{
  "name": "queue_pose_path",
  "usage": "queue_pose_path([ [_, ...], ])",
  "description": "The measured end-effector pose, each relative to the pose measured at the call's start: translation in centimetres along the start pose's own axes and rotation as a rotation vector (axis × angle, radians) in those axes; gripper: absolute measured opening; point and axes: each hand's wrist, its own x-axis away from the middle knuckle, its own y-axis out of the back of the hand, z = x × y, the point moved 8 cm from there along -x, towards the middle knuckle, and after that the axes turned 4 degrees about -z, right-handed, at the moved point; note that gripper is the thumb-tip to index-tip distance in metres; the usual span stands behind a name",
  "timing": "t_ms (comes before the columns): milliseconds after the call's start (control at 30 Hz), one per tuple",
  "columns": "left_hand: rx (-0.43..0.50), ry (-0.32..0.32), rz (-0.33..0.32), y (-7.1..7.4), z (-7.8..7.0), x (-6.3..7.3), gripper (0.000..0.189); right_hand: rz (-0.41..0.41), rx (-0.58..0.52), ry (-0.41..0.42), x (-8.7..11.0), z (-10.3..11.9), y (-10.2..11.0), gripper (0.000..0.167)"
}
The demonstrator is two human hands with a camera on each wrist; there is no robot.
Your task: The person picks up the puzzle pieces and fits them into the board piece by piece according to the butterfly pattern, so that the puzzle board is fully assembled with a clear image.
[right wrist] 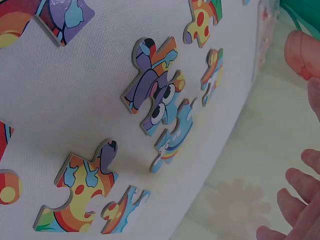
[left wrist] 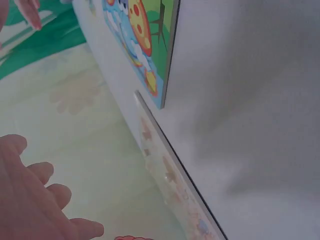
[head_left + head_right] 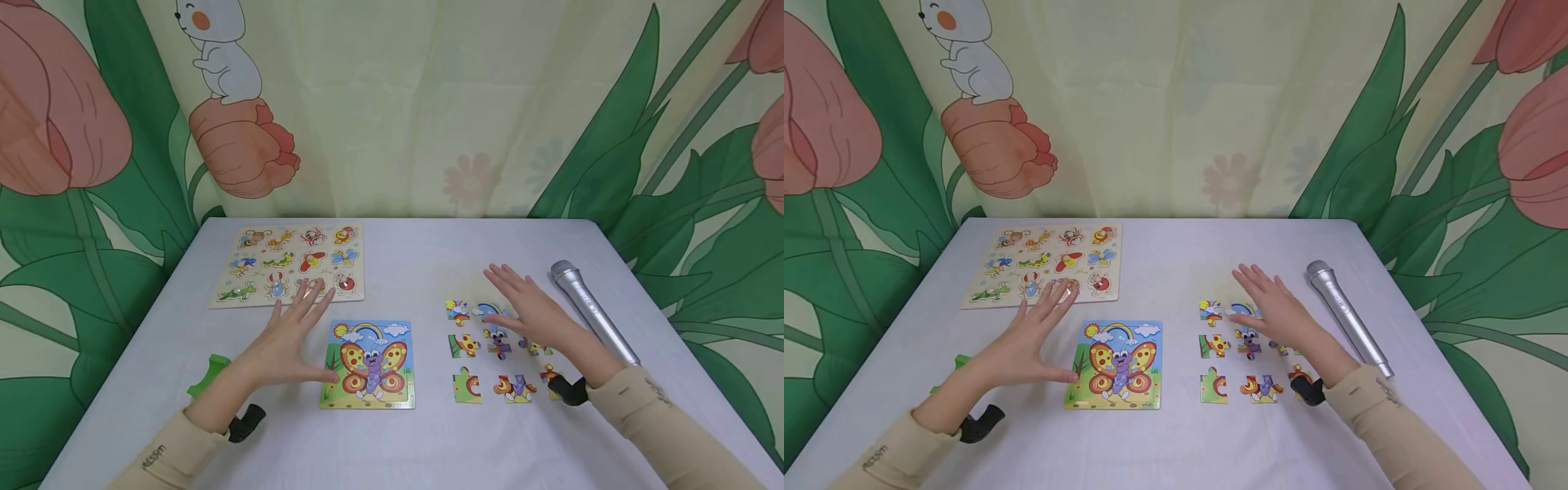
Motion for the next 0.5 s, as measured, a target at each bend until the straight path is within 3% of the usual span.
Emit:
queue_pose_path([
  [500, 0.270, 0.060, 0.039, -3.2, -0.4, 0.2, 0.126, 0.069, -0.046, -0.024, -1.5, 0.1, -2.7, 0.073],
])
